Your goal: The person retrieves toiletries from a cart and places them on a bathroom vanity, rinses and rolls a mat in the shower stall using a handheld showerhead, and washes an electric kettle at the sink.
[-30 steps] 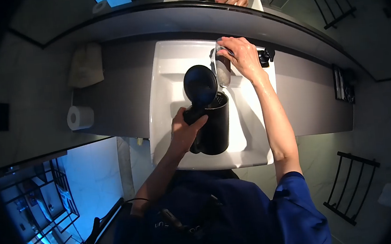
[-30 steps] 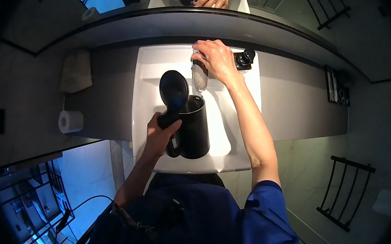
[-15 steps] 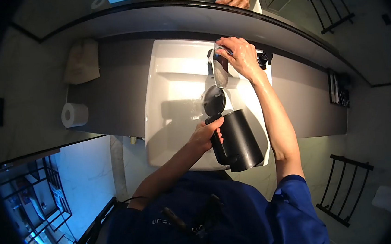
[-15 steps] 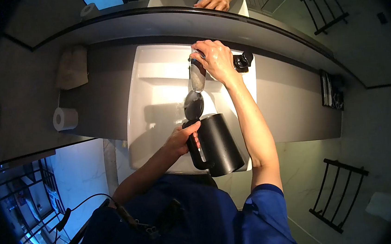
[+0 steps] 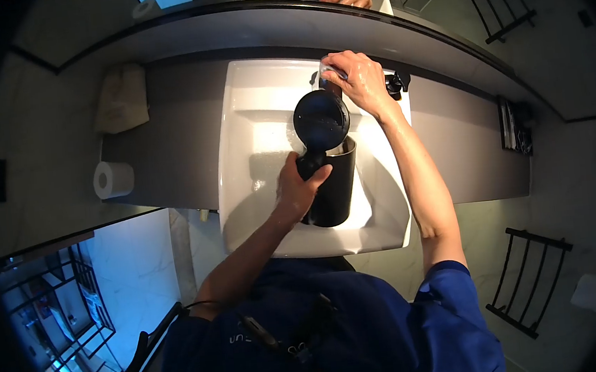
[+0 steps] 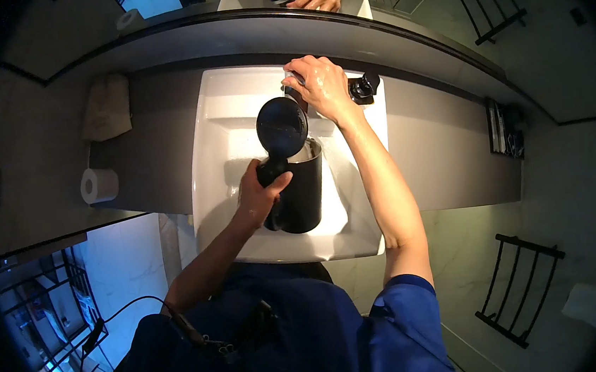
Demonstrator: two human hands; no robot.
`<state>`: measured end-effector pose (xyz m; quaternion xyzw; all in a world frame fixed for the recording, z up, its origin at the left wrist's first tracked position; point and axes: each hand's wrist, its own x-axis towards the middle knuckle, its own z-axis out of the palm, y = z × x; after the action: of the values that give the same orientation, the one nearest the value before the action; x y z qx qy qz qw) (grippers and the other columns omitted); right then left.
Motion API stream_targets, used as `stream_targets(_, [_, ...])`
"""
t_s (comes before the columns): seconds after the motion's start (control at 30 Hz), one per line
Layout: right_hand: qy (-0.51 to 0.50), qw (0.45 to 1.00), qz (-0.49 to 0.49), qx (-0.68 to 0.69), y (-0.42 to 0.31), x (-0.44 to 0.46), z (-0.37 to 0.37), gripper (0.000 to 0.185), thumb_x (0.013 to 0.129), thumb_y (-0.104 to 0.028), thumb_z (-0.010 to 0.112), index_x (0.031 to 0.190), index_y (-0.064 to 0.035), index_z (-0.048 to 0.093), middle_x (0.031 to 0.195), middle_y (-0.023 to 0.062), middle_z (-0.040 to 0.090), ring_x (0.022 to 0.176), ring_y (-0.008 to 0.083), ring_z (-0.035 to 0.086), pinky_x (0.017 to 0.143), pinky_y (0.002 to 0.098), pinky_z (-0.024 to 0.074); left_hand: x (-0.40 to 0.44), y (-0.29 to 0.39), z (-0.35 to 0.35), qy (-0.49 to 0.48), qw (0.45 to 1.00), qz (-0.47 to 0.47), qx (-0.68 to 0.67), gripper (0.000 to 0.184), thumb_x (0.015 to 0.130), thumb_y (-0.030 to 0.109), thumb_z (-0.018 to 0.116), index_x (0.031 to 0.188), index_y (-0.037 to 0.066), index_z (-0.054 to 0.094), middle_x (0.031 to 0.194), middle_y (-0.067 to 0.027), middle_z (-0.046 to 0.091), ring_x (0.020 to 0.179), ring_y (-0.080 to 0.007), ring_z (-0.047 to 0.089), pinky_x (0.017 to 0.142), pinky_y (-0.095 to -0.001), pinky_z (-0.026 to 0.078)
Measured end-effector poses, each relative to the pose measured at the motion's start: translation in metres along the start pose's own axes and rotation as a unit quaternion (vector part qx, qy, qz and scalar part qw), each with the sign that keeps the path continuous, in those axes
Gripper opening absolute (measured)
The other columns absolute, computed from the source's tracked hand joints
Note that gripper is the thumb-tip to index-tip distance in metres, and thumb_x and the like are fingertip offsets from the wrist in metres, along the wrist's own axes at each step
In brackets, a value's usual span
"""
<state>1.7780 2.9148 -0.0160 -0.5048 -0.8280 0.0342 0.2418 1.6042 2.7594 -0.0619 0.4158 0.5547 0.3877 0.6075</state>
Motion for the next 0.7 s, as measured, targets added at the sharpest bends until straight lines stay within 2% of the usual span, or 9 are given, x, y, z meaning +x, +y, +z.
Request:
stream_targets(0.07, [-0.001, 1.0, 0.002, 0.003, 0.0, 0.0, 0.0, 0.024, 0.08, -0.031, 0.062, 0.096, -0.0127, 0.064, 0.091, 0.0038, 0.063, 0.082, 0.0263, 0.059, 0.072, 0.0373, 0.0471, 0.0, 0.004, -0.006, 0.029, 0.995, 0.07, 0.059, 0.04, 0.075, 0.025, 0.072, 0.093, -0.001, 0.047, 0.074, -0.0118, 0.061, 0.064, -0.0216, 0.061, 0.06, -0.0326, 0.048])
stream_targets(0.1, [0.004, 1.0, -0.002, 0.003, 0.0, 0.001, 0.0, 0.024, 0.081, -0.03, 0.062, 0.097, -0.0128, 0.064, 0.091, 0.004, 0.063, 0.083, 0.0265, 0.058, 0.073, 0.0372, 0.0467, 0.0, 0.011, -0.009, 0.032, 0.993, 0.068, 0.092, 0.042, 0.076, 0.026, 0.071, 0.094, -0.001, 0.044, 0.08, -0.0182, 0.062, 0.075, -0.0296, 0.063, 0.067, -0.038, 0.048])
stream_targets(0.23, [0.005, 1.0, 0.0, 0.025, 0.0, 0.0, -0.001, 0.024, 0.081, -0.03, 0.062, 0.098, -0.0129, 0.064, 0.093, 0.0052, 0.063, 0.084, 0.027, 0.058, 0.074, 0.0374, 0.0457, 0.009, 0.02, -0.002, 0.031, 0.977, 0.141, 0.157, 0.043, 0.078, 0.029, 0.07, 0.092, 0.0, 0.041, 0.075, -0.0139, 0.055, 0.074, -0.0225, 0.056, 0.068, -0.0363, 0.045])
stream_targets(0.27, [0.008, 1.0, -0.011, 0.017, 0.002, 0.001, 0.001, 0.024, 0.081, -0.029, 0.062, 0.098, -0.0129, 0.063, 0.092, 0.0049, 0.063, 0.083, 0.0262, 0.058, 0.073, 0.0367, 0.0459, 0.01, 0.023, -0.007, 0.018, 0.974, 0.14, 0.175, 0.044, 0.077, 0.031, 0.071, 0.092, 0.001, 0.042, 0.074, -0.0102, 0.054, 0.065, -0.018, 0.055, 0.06, -0.0327, 0.045])
stream_targets(0.37, [-0.008, 1.0, -0.011, -0.014, -0.001, 0.002, -0.001, 0.023, 0.08, -0.027, 0.063, 0.099, -0.0132, 0.063, 0.089, 0.0037, 0.062, 0.081, 0.0244, 0.058, 0.071, 0.0342, 0.0461, 0.021, 0.019, -0.017, 0.004, 1.0, -0.02, -0.02, 0.04, 0.078, 0.034, 0.071, 0.087, 0.004, 0.047, 0.066, -0.0023, 0.052, 0.047, -0.0073, 0.046, 0.043, -0.0234, 0.04])
stream_targets(0.47, [-0.008, 1.0, -0.003, 0.002, -0.003, 0.003, -0.001, 0.024, 0.081, -0.028, 0.063, 0.098, -0.0125, 0.064, 0.089, 0.0036, 0.062, 0.081, 0.0242, 0.058, 0.071, 0.0344, 0.0457, 0.024, 0.0, -0.024, -0.089, 0.975, -0.075, -0.189, 0.033, 0.082, 0.034, 0.067, 0.082, 0.006, 0.049, 0.061, -0.0014, 0.05, 0.046, -0.0089, 0.046, 0.044, -0.0246, 0.041])
stream_targets(0.5, [-0.015, 1.0, 0.001, 0.001, -0.005, 0.004, -0.003, 0.024, 0.081, -0.029, 0.063, 0.098, -0.012, 0.064, 0.089, 0.0036, 0.062, 0.081, 0.0242, 0.058, 0.071, 0.0346, 0.0457, 0.02, -0.007, -0.023, -0.077, 0.963, -0.107, -0.237, 0.031, 0.084, 0.036, 0.064, 0.08, 0.008, 0.049, 0.059, -0.0009, 0.05, 0.046, -0.0095, 0.047, 0.045, -0.0248, 0.041])
stream_targets(0.6, [-0.014, 1.0, -0.014, 0.005, -0.004, 0.005, -0.003, 0.024, 0.08, -0.031, 0.063, 0.095, -0.0124, 0.064, 0.088, 0.0045, 0.061, 0.08, 0.0261, 0.058, 0.07, 0.0369, 0.0465, 0.01, -0.037, -0.018, -0.076, 0.873, -0.268, -0.401, 0.034, 0.083, 0.04, 0.064, 0.08, 0.009, 0.048, 0.059, -0.0003, 0.049, 0.046, -0.0091, 0.047, 0.047, -0.0246, 0.042])
stream_targets(0.7, [-0.024, 1.0, -0.015, 0.005, -0.005, 0.006, -0.004, 0.024, 0.081, -0.031, 0.062, 0.096, -0.0123, 0.063, 0.089, 0.0045, 0.061, 0.08, 0.0261, 0.058, 0.07, 0.037, 0.0468, -0.014, -0.062, -0.003, -0.082, 0.774, -0.346, -0.524, 0.031, 0.083, 0.039, 0.063, 0.082, 0.011, 0.048, 0.059, 0.0, 0.048, 0.047, -0.0089, 0.047, 0.048, -0.0244, 0.044])
